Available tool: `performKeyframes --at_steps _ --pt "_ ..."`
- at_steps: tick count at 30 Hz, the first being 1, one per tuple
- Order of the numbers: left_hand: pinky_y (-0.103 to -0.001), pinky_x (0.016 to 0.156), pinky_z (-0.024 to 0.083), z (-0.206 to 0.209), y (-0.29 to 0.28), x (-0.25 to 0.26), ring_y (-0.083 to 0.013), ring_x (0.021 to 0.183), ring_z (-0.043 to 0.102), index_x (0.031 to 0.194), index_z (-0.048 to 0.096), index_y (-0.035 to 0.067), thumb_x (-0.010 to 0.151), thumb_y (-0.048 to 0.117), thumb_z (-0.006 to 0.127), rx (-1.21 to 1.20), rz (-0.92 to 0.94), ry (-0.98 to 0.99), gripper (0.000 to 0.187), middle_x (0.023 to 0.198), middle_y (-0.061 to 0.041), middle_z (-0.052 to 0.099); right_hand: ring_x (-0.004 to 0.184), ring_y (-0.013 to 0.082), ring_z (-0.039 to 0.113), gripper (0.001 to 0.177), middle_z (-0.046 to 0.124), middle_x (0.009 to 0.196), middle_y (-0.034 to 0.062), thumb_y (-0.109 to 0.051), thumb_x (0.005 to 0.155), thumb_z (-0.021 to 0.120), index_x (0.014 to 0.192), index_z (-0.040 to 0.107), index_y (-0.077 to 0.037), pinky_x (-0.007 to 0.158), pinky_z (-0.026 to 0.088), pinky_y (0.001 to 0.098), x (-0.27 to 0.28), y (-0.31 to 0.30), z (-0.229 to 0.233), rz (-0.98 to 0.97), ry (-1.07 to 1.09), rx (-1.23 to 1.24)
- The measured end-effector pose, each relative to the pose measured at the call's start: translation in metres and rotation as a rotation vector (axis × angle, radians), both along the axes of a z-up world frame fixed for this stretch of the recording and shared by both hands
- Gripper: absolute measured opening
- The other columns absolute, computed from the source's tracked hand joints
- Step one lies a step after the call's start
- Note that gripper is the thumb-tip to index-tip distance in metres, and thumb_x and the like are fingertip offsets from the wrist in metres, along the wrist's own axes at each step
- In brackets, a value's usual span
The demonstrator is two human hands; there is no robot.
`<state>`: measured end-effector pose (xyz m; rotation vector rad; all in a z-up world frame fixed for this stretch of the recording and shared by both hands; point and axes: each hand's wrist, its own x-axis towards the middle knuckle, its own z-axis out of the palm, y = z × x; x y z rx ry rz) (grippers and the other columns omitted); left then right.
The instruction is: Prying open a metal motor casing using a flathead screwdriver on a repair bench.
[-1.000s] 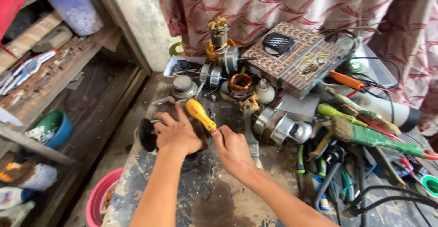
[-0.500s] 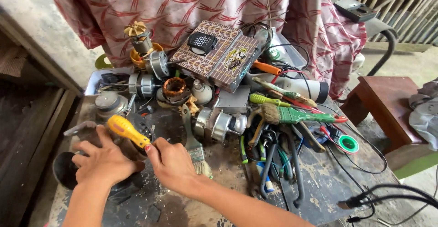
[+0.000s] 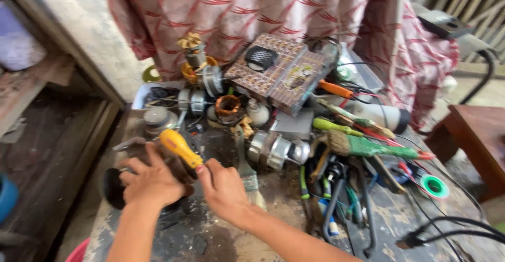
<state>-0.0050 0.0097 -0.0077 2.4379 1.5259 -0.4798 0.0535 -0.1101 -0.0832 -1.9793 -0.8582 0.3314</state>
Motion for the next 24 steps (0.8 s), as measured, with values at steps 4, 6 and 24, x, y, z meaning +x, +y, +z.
performKeyframes --at_steps 4,6,24 --pt "-0.052 0.120 0.029 -0.018 0.008 0.005 -0.0509 0.151 0.016 0.164 -0.013 0.023 0.067 0.061 0.092 0.037 0.012 -0.048 0.148 0.165 -0.032 -0.007 0.078 0.0541 0.060 0.039 0.069 0.078 0.0241 -0.041 0.105 0.041 0.088 0.057 -0.010 0.068 0.038 0.0613 0.016 0.008 -0.026 0.053 -0.119 -0.067" --pt "-0.051 0.118 0.031 -0.019 0.005 0.005 -0.0527 0.148 0.016 0.164 -0.011 0.020 0.063 0.059 0.095 0.030 -0.064 -0.061 0.151 0.163 -0.035 -0.005 0.066 0.0426 0.060 0.034 0.064 0.065 0.0159 -0.039 0.104 0.048 0.083 0.055 -0.013 0.066 0.039 0.0497 0.018 0.002 -0.024 -0.051 -0.039 0.026" --pt "-0.047 0.076 0.062 0.014 -0.010 0.003 -0.0488 0.144 0.015 0.163 -0.020 0.023 0.079 0.053 0.085 -0.119 -0.051 -0.053 0.138 0.163 -0.032 -0.014 0.044 0.0128 0.040 0.039 0.049 0.053 0.0009 -0.033 0.108 0.045 0.079 0.058 -0.010 0.043 0.028 0.0334 0.017 -0.001 -0.008 -0.022 0.001 -0.018"
